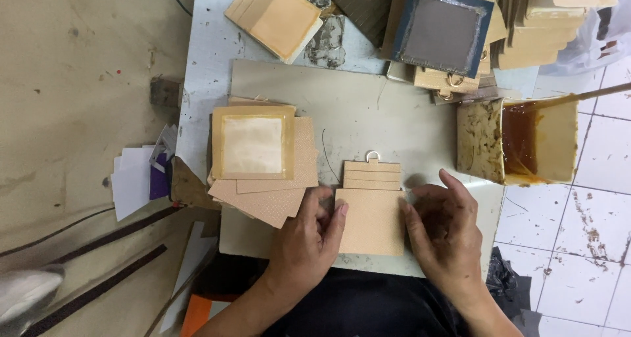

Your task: The person assembles small leather goods by applying glue to edges and attaching metal rings. They repeatedly pick up pieces, apply adhesive, and press components together, stacking finished items on the table.

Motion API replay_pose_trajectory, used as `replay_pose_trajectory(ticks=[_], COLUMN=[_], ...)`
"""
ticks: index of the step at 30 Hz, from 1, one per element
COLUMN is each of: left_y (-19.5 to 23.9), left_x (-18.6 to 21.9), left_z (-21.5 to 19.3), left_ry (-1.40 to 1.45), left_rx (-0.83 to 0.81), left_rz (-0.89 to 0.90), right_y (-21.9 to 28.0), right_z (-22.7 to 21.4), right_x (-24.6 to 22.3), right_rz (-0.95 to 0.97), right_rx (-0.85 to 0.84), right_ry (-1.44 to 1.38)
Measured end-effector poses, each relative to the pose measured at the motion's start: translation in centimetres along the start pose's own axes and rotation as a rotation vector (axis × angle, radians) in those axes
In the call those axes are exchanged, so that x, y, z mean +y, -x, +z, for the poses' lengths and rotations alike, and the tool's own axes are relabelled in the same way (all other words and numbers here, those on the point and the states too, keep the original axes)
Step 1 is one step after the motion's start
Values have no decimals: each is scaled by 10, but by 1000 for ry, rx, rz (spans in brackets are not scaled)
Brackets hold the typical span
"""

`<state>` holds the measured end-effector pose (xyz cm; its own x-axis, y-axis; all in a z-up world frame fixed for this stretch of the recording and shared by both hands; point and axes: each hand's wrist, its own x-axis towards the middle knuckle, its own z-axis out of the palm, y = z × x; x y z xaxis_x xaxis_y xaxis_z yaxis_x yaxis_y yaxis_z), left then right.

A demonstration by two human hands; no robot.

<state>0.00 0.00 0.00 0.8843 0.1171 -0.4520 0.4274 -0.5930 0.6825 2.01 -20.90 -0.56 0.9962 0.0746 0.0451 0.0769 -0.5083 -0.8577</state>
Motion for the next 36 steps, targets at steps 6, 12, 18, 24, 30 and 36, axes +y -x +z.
replay_pose_trajectory(ticks=[6, 12, 18, 24, 30, 36], left_y=[-2, -7, -7, -8, -9, -9], left_x=[3, 8, 4, -2, 4, -1], left_z=[-1, -2, 0, 5, 2, 7], left_ry=[17, -7, 10, 11, 13, -31], left_rx=[-12, -63, -43, 71, -45, 81], left_rz=[-17, -148, -74, 85, -60, 53], right_y=[-4, -10, -13, -13, -14, -15], right_z=[2, 5, 6, 6, 6, 5], right_x=[-9, -8, -8, -4, -8, -7], right_rz=[94, 171, 179, 163, 170, 165], right_rx=[5, -45, -55, -72, -86, -82], right_ry=[20, 132, 163, 165, 215, 165])
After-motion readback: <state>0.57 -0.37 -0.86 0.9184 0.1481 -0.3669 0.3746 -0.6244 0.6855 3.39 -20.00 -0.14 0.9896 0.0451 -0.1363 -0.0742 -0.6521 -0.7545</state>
